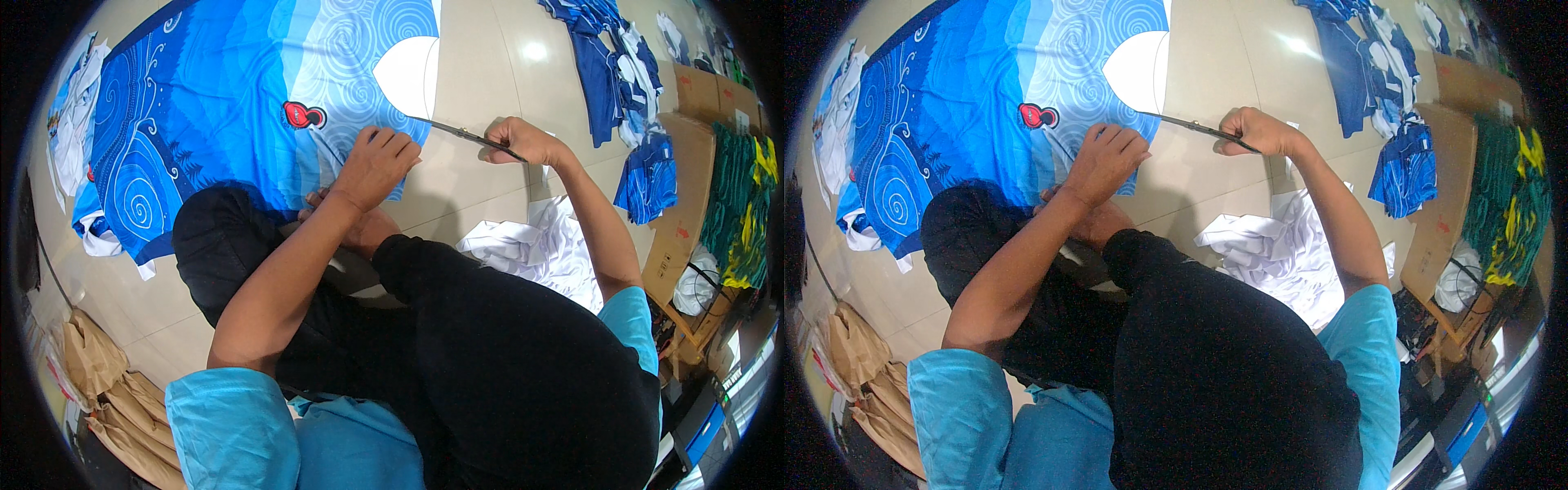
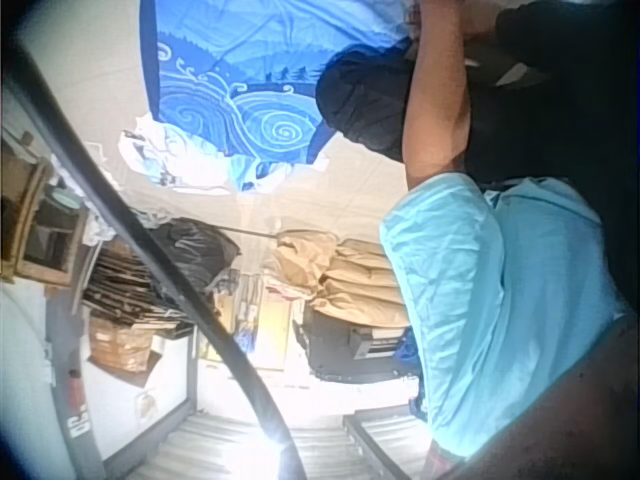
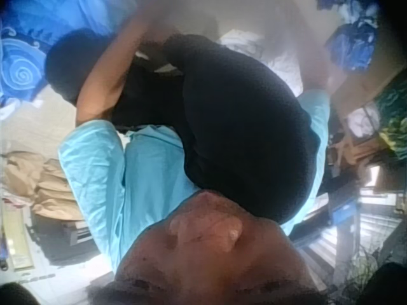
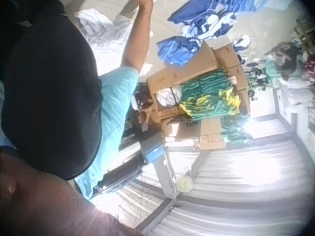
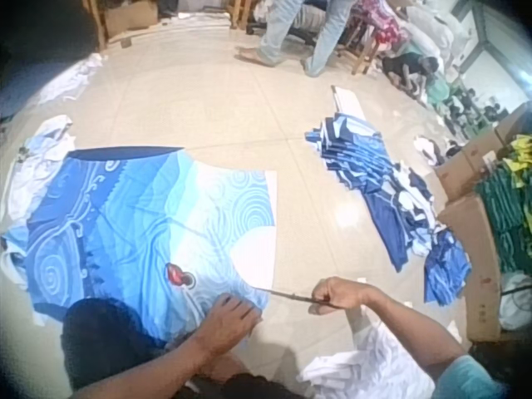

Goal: The person uses shears to cut out pattern pieces from printed fabric and plain white fabric on the floor.

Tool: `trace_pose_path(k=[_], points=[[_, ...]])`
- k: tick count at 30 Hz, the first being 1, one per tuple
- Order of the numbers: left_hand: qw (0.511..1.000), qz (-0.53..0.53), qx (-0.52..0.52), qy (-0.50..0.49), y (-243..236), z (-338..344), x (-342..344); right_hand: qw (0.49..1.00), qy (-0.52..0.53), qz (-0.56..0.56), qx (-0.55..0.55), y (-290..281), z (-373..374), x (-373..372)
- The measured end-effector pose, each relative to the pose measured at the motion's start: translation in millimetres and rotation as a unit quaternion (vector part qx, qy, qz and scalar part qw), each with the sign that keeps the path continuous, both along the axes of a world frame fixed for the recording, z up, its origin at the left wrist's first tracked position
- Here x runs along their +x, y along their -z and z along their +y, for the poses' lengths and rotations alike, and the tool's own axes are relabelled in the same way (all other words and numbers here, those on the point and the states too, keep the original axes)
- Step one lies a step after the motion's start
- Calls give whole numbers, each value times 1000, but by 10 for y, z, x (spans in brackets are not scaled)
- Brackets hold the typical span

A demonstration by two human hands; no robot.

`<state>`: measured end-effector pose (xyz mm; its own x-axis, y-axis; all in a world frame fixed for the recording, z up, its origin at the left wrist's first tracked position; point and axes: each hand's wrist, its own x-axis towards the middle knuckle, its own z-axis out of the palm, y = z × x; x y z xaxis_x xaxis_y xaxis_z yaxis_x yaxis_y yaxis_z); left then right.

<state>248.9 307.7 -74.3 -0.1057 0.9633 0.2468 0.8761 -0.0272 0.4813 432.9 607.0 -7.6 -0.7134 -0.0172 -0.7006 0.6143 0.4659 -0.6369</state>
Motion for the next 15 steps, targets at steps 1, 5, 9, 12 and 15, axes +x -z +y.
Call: trace_pose_path(k=[1,5,9,12,15], points=[[1000,-2,1,0,0,1,0,1000,0,0,1,-5,-1,-2],[1000,-4,7,0,8,9,3,1000,11,-21,-18,52,37,38],[1000,-6,8,-3,24,3,2,999,26,-37,-24,28,-8,41],[1000,-3,7,-2,31,1,4,998,36,-35,-29,51,-37,73],[1000,-4,8,-1,31,1,6,998,42,-31,-27,72,-54,109]])
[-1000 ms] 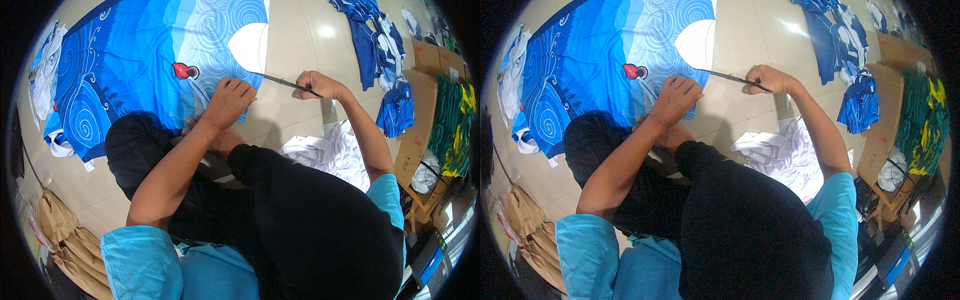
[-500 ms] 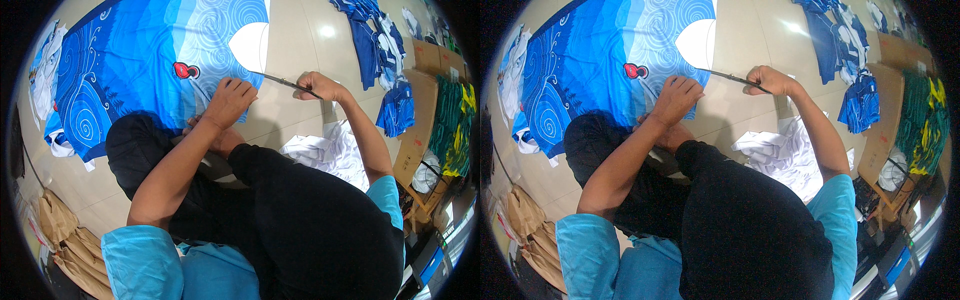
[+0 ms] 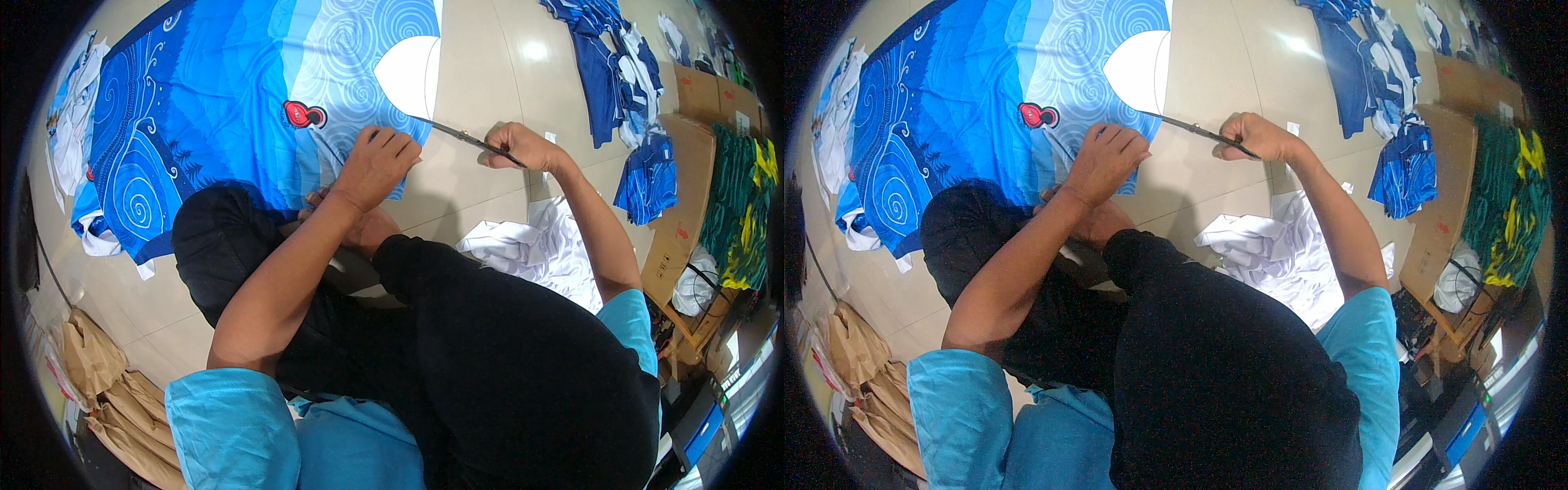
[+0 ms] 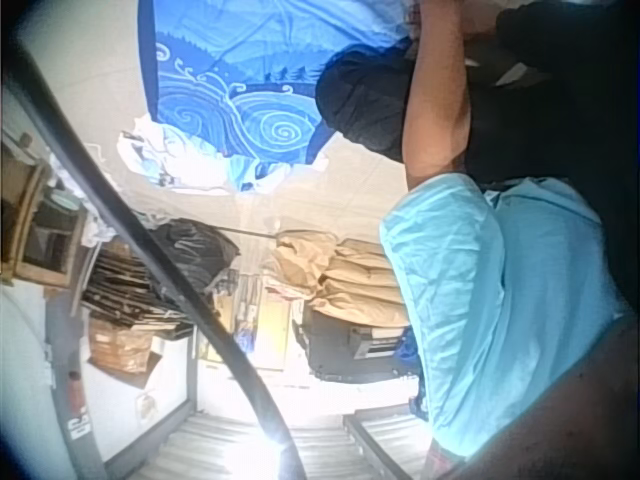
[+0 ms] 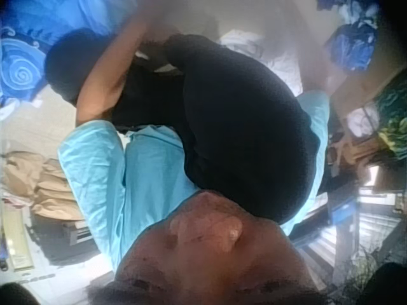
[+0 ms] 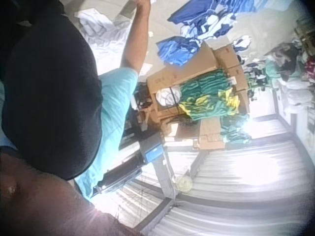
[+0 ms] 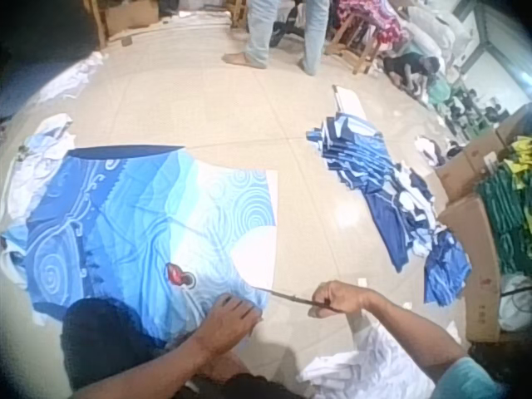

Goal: The person uses shears to cut out pattern pieces from printed fabric and plain white fabric on the floor.

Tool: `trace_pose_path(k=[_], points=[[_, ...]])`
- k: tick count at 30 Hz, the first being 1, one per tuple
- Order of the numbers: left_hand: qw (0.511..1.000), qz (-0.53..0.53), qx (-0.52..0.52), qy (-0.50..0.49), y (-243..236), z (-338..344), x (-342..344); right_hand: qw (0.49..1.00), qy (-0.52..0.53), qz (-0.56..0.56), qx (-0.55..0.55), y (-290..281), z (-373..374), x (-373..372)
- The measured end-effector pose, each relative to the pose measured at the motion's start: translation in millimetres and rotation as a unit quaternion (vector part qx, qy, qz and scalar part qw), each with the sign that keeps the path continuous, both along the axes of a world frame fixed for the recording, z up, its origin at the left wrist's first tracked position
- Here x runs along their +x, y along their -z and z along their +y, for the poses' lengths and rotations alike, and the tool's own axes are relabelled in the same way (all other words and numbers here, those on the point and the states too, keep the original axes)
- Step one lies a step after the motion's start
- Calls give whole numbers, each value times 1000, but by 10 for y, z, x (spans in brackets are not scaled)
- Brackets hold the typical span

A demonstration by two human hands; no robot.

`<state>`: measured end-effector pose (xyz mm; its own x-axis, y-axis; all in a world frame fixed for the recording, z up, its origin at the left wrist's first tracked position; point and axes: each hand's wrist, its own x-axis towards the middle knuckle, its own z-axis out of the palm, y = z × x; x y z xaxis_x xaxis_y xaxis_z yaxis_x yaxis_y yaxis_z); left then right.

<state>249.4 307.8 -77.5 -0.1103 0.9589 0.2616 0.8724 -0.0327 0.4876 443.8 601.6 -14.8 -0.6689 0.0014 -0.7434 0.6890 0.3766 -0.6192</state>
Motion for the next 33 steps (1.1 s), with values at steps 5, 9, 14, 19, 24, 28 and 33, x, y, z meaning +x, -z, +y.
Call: trace_pose_path(k=[5,9,14,19,24,28,33], points=[[1000,2,-1,1,-15,6,-4,999,-11,36,26,35,-4,31],[1000,12,3,3,-13,5,-8,1000,2,9,17,14,-20,24],[1000,6,2,-2,-6,-9,-10,999,31,-11,-6,21,-88,47],[1000,0,3,0,-2,0,-6,999,27,22,26,131,-153,64],[1000,-2,1,0,0,-4,-9,999,29,18,14,103,-179,-22],[1000,-5,3,1,3,-1,-8,999,32,20,19,94,-204,-31],[1000,-4,9,0,28,-4,-8,999,26,20,23,48,-219,-59]])
